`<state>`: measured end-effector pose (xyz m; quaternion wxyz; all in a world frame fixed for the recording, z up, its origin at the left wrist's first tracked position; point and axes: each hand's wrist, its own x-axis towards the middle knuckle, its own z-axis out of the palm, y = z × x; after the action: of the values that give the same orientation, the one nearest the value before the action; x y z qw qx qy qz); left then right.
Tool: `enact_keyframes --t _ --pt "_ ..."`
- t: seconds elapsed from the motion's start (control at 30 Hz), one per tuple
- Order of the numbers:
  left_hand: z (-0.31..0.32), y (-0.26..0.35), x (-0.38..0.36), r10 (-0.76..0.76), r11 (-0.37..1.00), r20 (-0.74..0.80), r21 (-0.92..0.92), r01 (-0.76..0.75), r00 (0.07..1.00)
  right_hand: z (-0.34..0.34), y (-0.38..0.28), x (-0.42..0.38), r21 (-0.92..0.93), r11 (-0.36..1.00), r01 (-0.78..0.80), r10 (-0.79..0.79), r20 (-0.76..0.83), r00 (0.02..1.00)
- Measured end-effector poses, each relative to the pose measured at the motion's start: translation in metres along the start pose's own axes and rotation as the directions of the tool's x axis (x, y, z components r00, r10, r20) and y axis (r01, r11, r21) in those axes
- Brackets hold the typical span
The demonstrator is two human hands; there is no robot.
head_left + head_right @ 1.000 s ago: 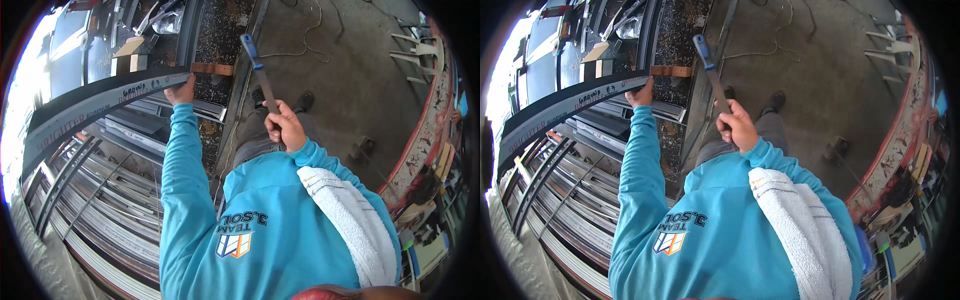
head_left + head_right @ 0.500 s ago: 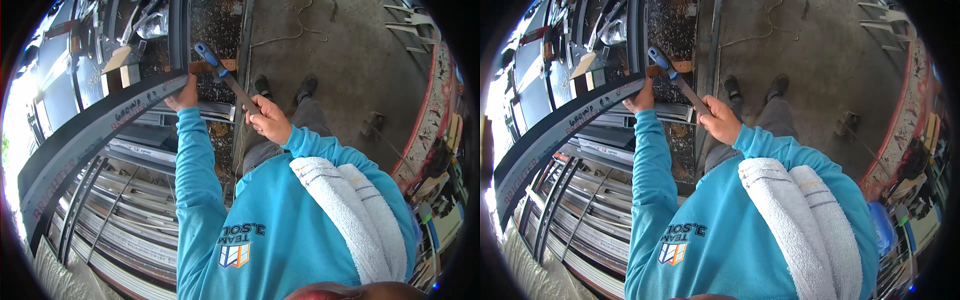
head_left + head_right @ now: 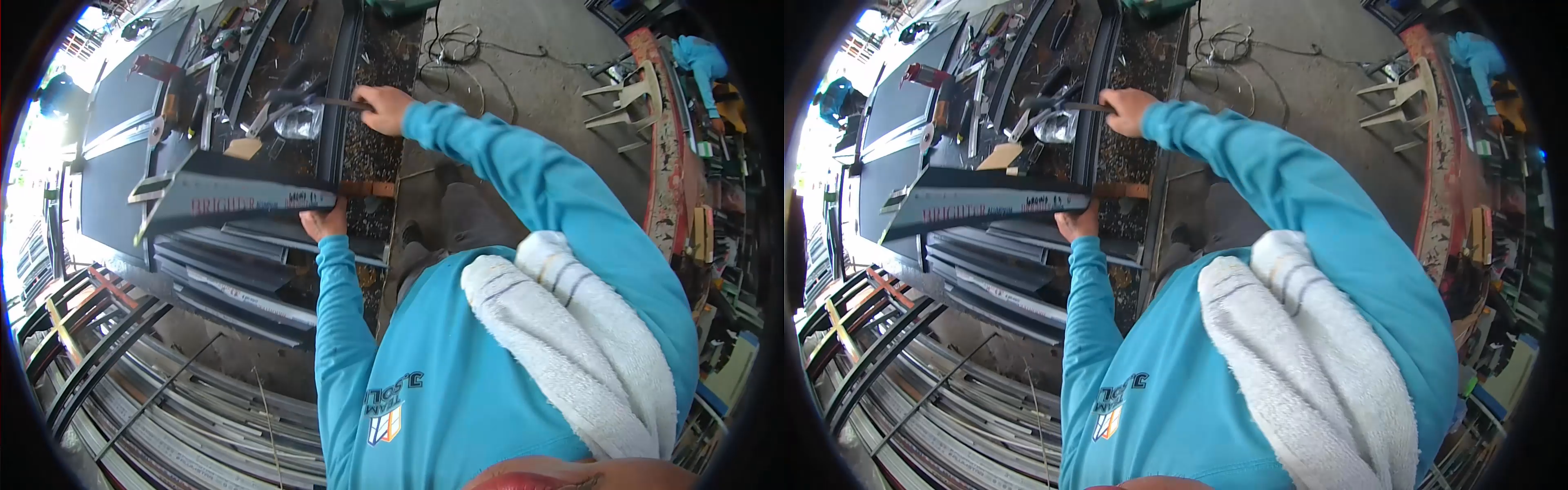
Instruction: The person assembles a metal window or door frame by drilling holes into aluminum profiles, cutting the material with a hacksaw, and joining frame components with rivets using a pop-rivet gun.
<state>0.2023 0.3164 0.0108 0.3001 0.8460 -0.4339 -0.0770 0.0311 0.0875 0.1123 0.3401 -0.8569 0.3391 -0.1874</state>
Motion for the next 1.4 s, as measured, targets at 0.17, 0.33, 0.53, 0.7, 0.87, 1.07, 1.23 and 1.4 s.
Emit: enact_keyframes --t 0.17,0.33,0.53,0.7,0.87,1.07,1.23,1.4 --pt "0.006 0.003 -0.003 0.078 0.993 -0.036 0.092 -0.075 0.996 0.007 0.022 0.133 -0.287 0.952 0.109 -0.051 0.2 0.978" --pt "0.004 0.016 -0.008 -0.118 0.981 -0.06 -0.161 0.107 0.991 0.031 0.063 0.212 -0.283 0.9 0.332 -0.251 0.287 0.924" --pt "-0.01 0.032 0.001 -0.142 0.963 -0.021 -0.232 0.134 0.99 -0.115 0.195 0.197 -0.141 0.913 0.384 -0.406 -0.206 0.89" --pt "0.0 0.044 0.0 -0.191 0.957 -0.166 -0.249 0.146 0.967 -0.141 0.325 0.231 -0.401 0.867 0.298 -0.269 0.128 0.955" --pt "0.005 0.055 0.0 -0.295 0.918 -0.24 -0.338 0.205 0.925 -0.137 0.322 0.242 -0.455 0.843 0.288 -0.267 0.111 0.957" --pt "0.004 0.049 -0.004 -0.33 0.911 -0.208 -0.324 0.254 0.921 -0.219 0.273 0.085 -0.147 0.988 0.039 -0.037 0.019 0.999" --pt "0.007 0.053 -0.004 -0.392 0.86 -0.187 -0.423 0.286 0.901 -0.285 0.181 0.015 0.257 0.841 -0.476 0.322 0.469 0.822" --pt "0.007 0.049 -0.001 -0.313 0.921 -0.224 -0.308 0.238 0.923 -0.181 0.116 0.115 0.436 0.668 -0.603 -0.07 0.844 0.532"
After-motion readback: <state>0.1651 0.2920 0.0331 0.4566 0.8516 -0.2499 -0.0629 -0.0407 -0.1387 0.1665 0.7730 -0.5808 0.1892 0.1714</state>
